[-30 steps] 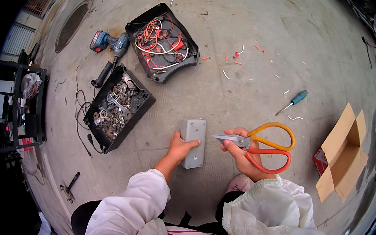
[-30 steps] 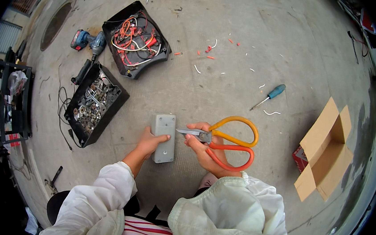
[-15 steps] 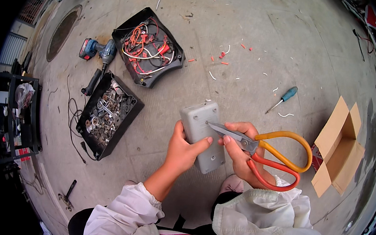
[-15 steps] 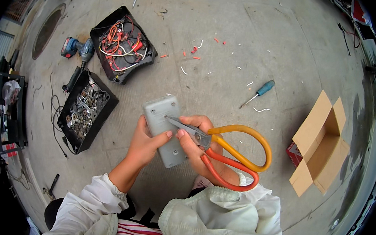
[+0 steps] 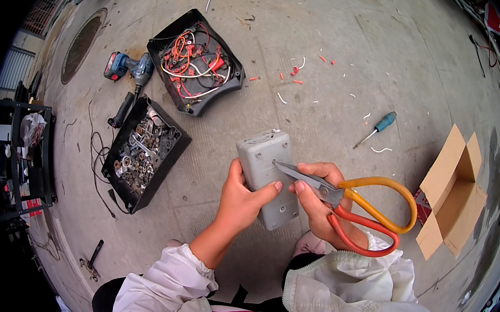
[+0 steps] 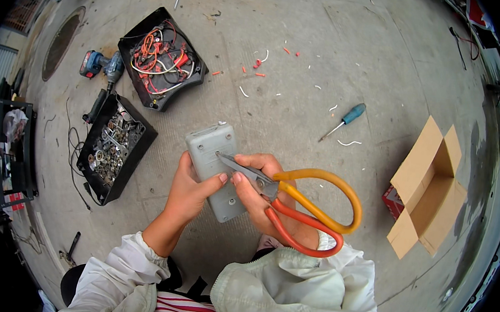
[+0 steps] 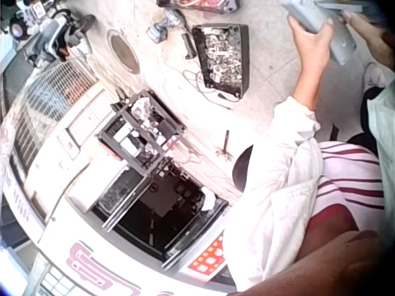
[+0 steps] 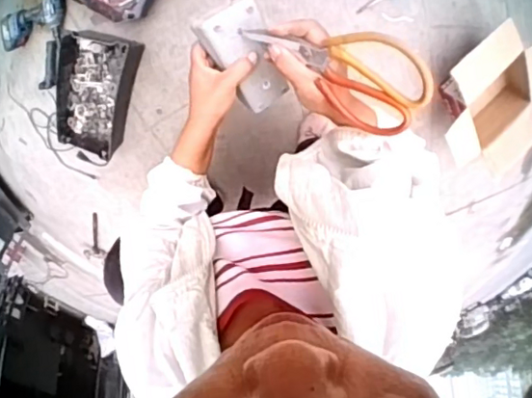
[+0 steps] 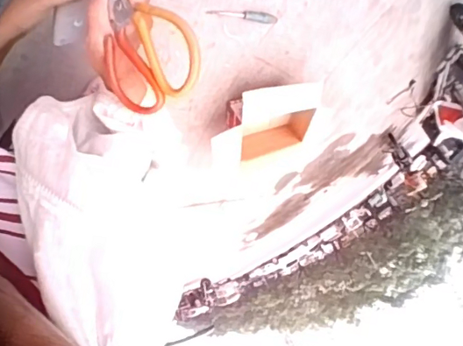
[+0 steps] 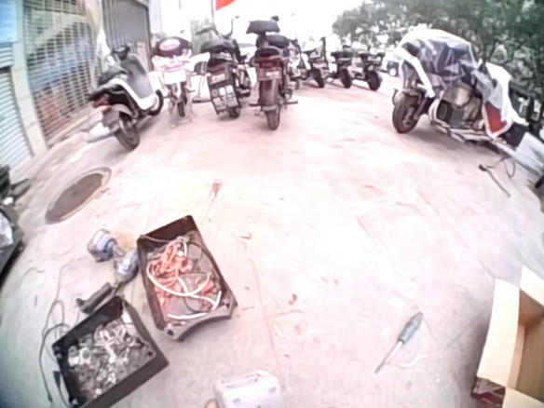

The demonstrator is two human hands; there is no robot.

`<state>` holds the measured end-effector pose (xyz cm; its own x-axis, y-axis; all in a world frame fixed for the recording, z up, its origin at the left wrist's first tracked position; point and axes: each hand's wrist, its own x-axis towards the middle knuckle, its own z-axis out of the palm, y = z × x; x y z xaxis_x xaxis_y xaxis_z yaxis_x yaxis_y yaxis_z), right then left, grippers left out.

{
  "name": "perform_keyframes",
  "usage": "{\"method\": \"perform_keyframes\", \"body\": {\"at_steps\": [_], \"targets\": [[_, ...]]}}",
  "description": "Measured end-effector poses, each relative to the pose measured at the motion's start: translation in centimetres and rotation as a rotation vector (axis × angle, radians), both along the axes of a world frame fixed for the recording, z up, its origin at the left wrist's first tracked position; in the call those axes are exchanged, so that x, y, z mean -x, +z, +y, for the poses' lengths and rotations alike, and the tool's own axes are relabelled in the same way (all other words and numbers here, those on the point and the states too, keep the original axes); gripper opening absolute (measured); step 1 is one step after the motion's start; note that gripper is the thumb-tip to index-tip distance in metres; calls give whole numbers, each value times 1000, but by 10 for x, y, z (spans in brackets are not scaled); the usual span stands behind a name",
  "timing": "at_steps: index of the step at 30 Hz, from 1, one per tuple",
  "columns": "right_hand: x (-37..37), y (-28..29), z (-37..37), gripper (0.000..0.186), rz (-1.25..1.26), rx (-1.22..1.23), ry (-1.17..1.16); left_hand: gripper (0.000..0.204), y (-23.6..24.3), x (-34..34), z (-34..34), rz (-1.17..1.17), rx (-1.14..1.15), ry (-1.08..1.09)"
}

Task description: The person uses scissors to pry open a gray plastic electrical box, then removes the internal circuit board and components. They use a screwdriver to adjust parts on the board and handle wires and small parts while working on the ground.

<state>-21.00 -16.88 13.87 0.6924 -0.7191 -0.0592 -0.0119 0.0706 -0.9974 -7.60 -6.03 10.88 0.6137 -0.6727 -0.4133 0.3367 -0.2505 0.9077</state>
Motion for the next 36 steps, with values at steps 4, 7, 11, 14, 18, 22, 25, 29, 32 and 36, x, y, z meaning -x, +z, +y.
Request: {"method": "perform_keyframes", "body": {"at_steps": [4, 7, 11, 14, 18, 22, 25, 29, 32, 36], "targets": [[-1, 1, -1, 22, 16, 28, 22, 64, -1, -1, 2, -51, -29, 1], [-1, 3, -4, 22, 49, 73, 71, 65, 4, -5, 5, -185, -117, -22], [1, 9, -21, 26, 135, 387, 210, 68, 20, -19, 4, -334, -338, -202], [-3, -1, -39, 29, 59, 723, 426, 70, 30, -33, 6, -428, -511, -338], [-8, 5, -47, 22, 27, 1012, 768, 77, 37, -62, 7, -538, -595, -676], [-16, 6, -32, 19, -105, 1224, 1102, 71, 39, -92, 1, -505, -678, -1151], [-18, -4, -10, 23, -262, 1256, 1220, 65, 32, -107, -1, -275, -795, -1467], [-14, -12, -17, 16, -159, 1033, 1003, 63, 8, -122, 6, 80, -637, -1265], [-9, -3, -15, 14, 76, 491, 523, 65, -7, -118, 26, 170, -336, -638], [-8, -4, -24, 21, 25, -353, 44, 67, -7, -80, 15, 150, -103, -269]]}}
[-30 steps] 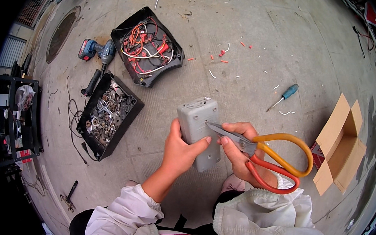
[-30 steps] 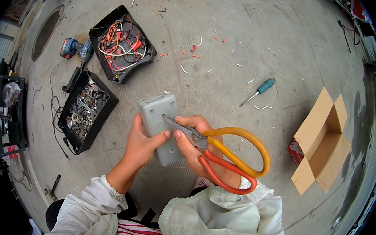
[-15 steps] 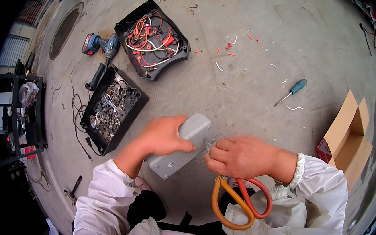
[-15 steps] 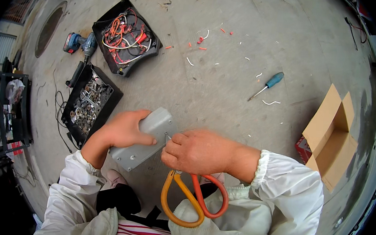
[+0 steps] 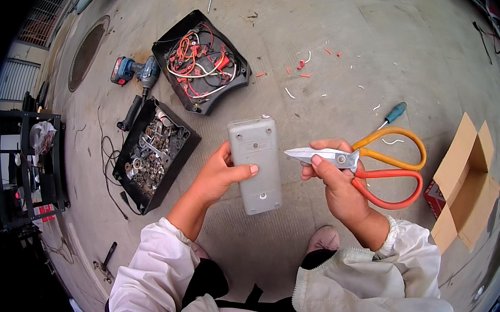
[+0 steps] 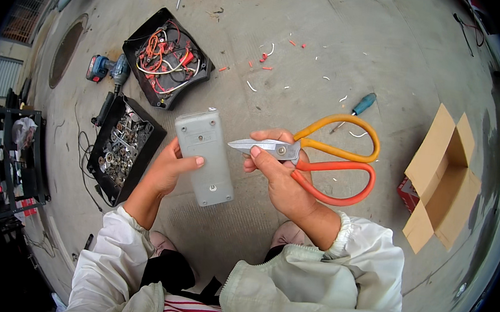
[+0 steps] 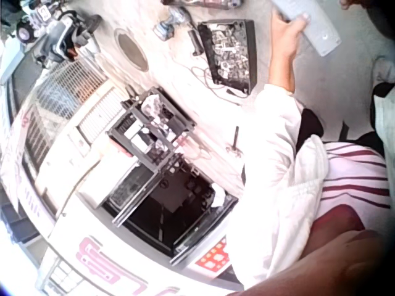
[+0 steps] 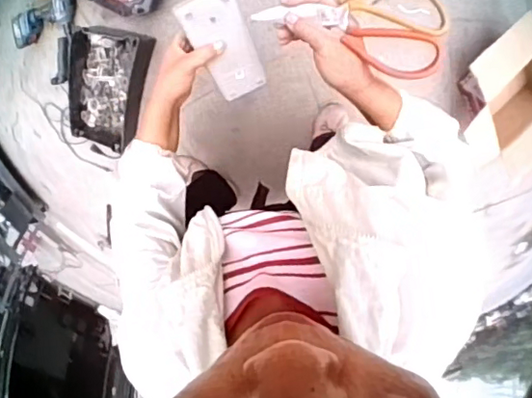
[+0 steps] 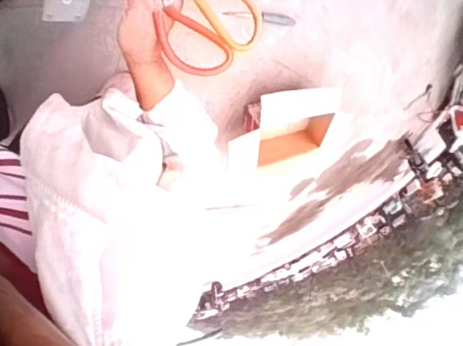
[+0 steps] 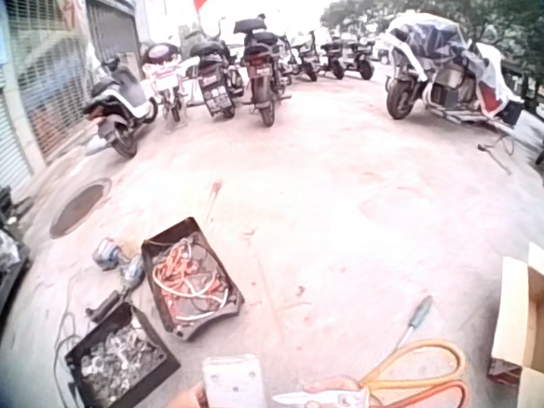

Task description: The person uses scissors to pry open a gray plastic electrical box, then removes the internal circuit board and components. They use a screwdriver to adjust parts on the board and handle wires and small parts while working on the ground.

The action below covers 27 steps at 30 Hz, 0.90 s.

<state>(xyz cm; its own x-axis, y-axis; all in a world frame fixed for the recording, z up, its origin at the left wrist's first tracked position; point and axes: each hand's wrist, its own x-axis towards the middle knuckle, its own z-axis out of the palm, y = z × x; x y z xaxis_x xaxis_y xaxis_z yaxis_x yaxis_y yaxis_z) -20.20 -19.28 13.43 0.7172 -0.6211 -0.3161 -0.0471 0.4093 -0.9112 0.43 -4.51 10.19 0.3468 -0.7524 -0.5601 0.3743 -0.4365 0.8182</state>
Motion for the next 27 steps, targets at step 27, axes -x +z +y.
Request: {"method": "perform_keyframes", "body": {"at_steps": [27], "targets": [[-10, 19, 9, 25, -210, -220, -79, 63, 23, 74, -27, -260, 240, 386]]}}
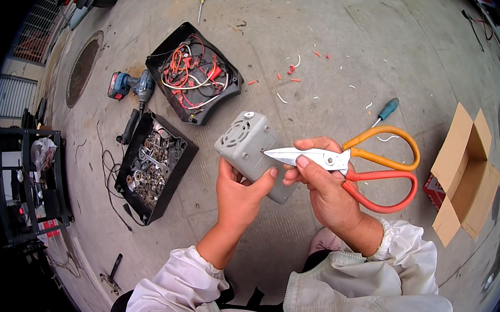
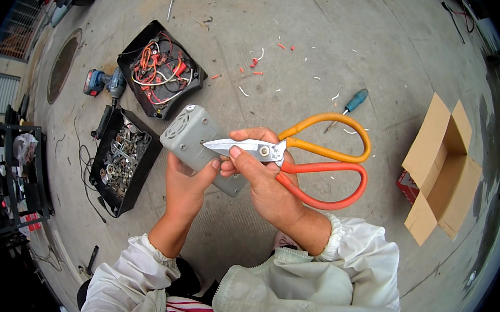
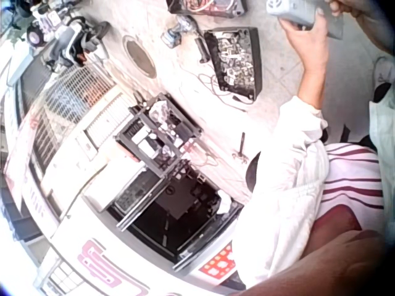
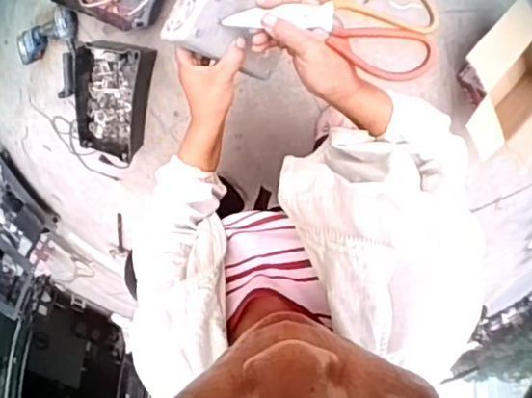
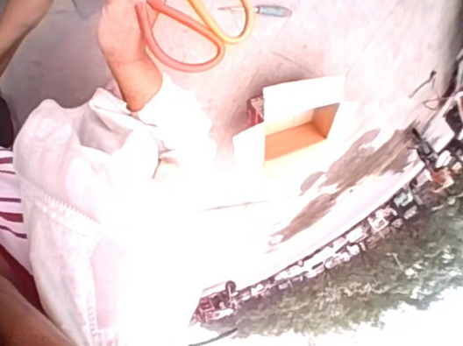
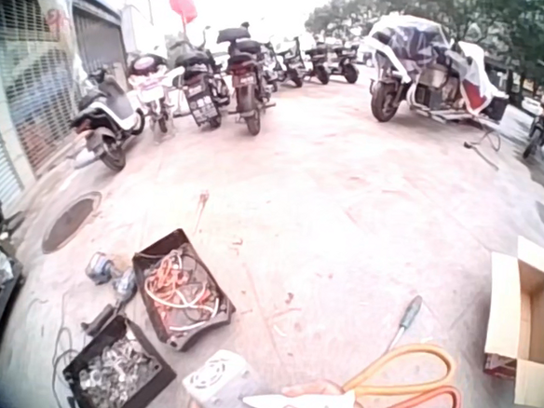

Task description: The person uses scissors to pry open a gray plastic electrical box, then removes the internal circuit board and components. They use a screwdriver to adjust parts on the board and handle wires and small parts while working on the ground.

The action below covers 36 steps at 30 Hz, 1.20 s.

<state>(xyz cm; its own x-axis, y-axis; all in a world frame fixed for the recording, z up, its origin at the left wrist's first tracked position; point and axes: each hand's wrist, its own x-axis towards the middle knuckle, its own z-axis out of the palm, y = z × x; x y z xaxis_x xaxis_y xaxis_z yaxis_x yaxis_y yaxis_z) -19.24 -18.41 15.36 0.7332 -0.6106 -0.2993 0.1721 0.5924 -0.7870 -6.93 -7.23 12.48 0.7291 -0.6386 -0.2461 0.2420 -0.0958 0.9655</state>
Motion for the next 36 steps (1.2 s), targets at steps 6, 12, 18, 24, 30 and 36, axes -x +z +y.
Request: {"method": "perform_keyframes", "body": {"at_steps": [6, 12, 18, 24, 30, 36], "targets": [[-4, 3, 3, 25, 11, -17, -41, 64, -2, 0, 1, -12, -2, 11], [-6, 8, 5, 24, 54, 20, -41, 66, -7, 6, 3, -172, -61, 90], [-1, 12, -6, 22, 222, 438, 127, 65, 1, -4, 10, -397, -336, 20], [0, -6, -42, 35, -47, 1487, 366, 67, 22, -39, 10, -452, -632, -352], [-10, -12, -28, 25, -286, 1902, 829, 60, 21, -104, 23, -190, -794, -968], [-11, -10, -19, 23, -197, 1521, 481, 60, 10, -114, 36, 272, -408, -669]]}}
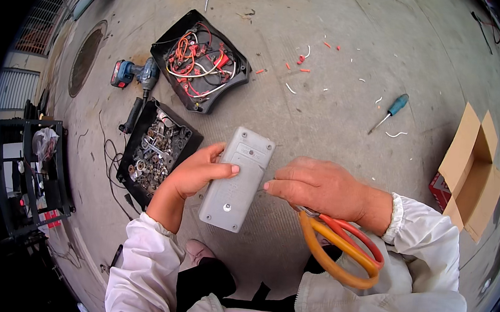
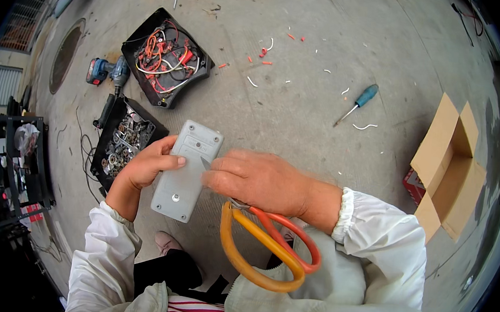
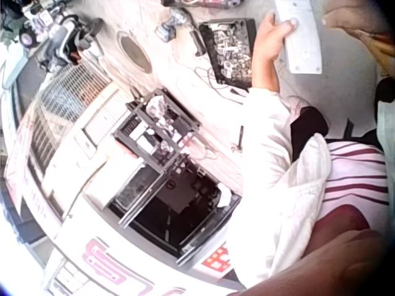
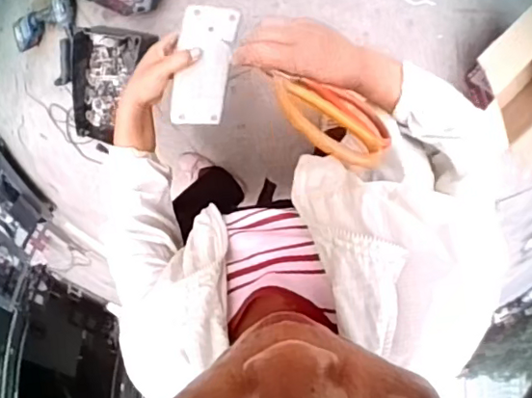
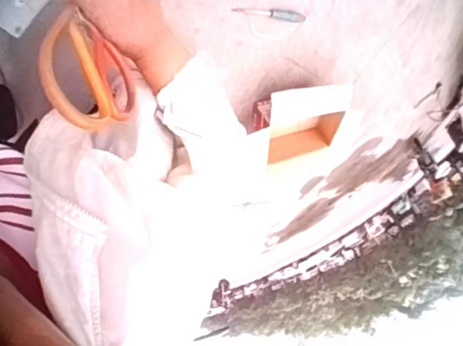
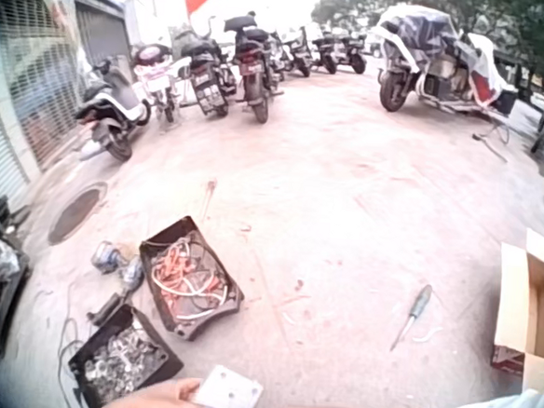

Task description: The person uses scissors to pry open a gray plastic electrical box, then removes the internal circuit board and components. They use a screwdriver to adjust parts on the board and handle wires and small parts while working on the ground.

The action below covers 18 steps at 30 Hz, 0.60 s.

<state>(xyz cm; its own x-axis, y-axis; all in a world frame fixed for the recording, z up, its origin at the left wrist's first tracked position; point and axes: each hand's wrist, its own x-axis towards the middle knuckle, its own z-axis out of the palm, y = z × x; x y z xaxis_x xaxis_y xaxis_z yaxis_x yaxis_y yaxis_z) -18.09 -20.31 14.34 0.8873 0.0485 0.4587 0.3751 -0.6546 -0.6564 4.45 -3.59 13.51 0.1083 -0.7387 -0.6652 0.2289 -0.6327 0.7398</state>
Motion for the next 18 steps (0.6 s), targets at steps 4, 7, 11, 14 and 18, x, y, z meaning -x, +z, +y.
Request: {"method": "perform_keyframes", "body": {"at_steps": [4, 7, 11, 14, 18], "targets": [[10, 19, 26, 21, 381, -1287, -437, 61, -10, 23, -7, -199, 237, 389], [12, 12, 23, 22, 312, -1390, -516, 57, 1, 45, -22, -104, 353, 662], [16, 11, 21, 24, 254, -1380, -584, 54, 10, 61, -32, -135, 429, 760], [15, 17, 20, 24, 244, -1374, -590, 54, 1, 64, -28, -224, 474, 744], [13, 18, 22, 21, 250, -1384, -583, 55, 1, 68, -26, -257, 492, 751]]}}
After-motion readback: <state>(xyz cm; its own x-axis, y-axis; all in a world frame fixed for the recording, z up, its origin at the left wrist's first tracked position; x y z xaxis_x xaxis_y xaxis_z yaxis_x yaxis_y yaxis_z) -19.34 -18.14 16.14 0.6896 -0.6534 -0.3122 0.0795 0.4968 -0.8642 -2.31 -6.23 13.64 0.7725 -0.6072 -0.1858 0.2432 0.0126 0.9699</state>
